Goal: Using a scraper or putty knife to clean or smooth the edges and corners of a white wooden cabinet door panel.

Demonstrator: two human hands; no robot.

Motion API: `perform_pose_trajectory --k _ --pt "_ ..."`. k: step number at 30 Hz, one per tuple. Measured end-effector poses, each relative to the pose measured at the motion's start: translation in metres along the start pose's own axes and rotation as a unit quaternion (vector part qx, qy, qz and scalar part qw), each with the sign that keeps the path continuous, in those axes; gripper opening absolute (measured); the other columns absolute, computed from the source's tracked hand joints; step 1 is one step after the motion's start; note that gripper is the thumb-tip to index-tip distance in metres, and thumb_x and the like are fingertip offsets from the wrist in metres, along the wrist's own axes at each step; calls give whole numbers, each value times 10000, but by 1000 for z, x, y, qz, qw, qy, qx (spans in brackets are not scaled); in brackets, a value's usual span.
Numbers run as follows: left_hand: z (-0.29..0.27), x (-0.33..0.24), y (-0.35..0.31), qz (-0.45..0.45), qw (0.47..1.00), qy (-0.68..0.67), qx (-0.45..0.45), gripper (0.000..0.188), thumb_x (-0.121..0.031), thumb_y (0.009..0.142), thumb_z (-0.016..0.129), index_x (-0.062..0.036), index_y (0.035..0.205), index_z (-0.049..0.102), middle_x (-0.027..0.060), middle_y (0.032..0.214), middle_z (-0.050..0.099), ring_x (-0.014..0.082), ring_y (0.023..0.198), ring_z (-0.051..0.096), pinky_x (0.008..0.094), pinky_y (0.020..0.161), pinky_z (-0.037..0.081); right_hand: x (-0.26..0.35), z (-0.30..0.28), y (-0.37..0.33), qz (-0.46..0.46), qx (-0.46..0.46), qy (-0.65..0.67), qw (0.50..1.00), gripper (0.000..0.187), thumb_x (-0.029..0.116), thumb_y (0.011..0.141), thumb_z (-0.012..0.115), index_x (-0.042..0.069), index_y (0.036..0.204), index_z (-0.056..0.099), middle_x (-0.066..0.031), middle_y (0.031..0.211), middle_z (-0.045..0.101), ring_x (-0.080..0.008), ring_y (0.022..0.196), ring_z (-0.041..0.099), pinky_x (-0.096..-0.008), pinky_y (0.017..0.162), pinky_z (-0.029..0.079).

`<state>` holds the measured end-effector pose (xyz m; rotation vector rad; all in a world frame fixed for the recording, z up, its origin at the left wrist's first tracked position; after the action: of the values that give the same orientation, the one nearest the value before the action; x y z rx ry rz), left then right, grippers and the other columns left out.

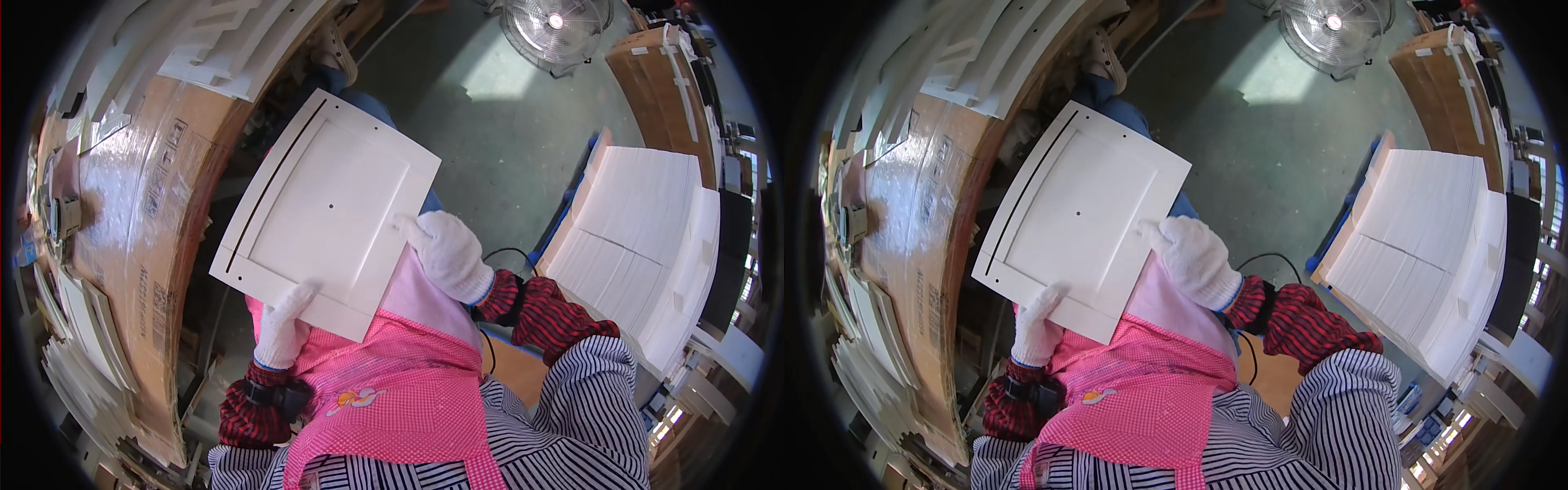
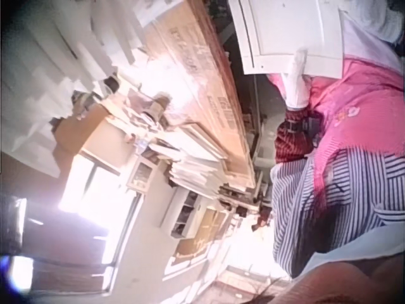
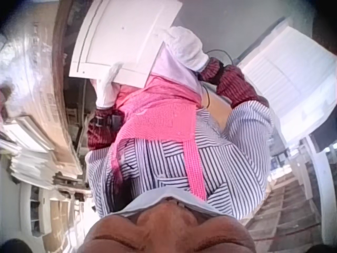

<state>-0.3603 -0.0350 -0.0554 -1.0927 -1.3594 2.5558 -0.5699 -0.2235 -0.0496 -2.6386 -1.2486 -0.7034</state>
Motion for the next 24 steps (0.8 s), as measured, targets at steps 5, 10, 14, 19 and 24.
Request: perform_pose_trajectory --k 5,10,14,19,24 --pt "2 -1 5 29 998 -56 1 287 -81 969 619 39 1229 631 145 1169 708 280 1097 694 418 994 559 -57 -24 38 81 -127 69 986 213 121 927 689 135 1127 762 -87 911 633 -286 779 652 -396 674 529" --pt "27 -11 3 51 992 -115 -16 272 -89 981 606 23 1228 613 140 1132 700 284 1089 693 423 985 568 -93 -30 81 147 -172 38 973 208 142 917 690 156 1115 750 -86 949 643 -332 848 669 -431 728 548" --pt "20 -6 4 56 990 -130 -17 367 -50 956 628 19 1310 561 135 1183 668 271 1113 681 409 966 581 -88 -13 101 90 -113 12 989 221 178 929 684 202 1142 737 -82 948 638 -335 861 671 -434 737 558" --pt "22 -4 2 47 991 -123 -26 383 -41 952 622 18 1324 551 136 1200 658 272 1125 673 411 984 571 -84 -9 111 34 -91 -44 994 231 122 924 661 145 1145 724 -104 904 626 -344 832 663 -436 712 547" --pt "31 -2 -1 37 986 -158 -26 359 -47 966 606 21 1314 554 138 1202 659 276 1133 668 413 995 564 -68 -13 105 55 -86 -110 989 243 133 920 608 133 1149 691 -93 874 572 -316 826 628 -443 699 528"
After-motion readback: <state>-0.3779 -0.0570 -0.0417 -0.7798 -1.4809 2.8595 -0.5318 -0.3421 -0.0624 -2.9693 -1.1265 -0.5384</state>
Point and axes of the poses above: each hand's wrist, its own y-axis towards the middle knuckle, its own z-axis out of the palm, x = y × z, the point moved 4 cm from there along y, towards the middle knuckle
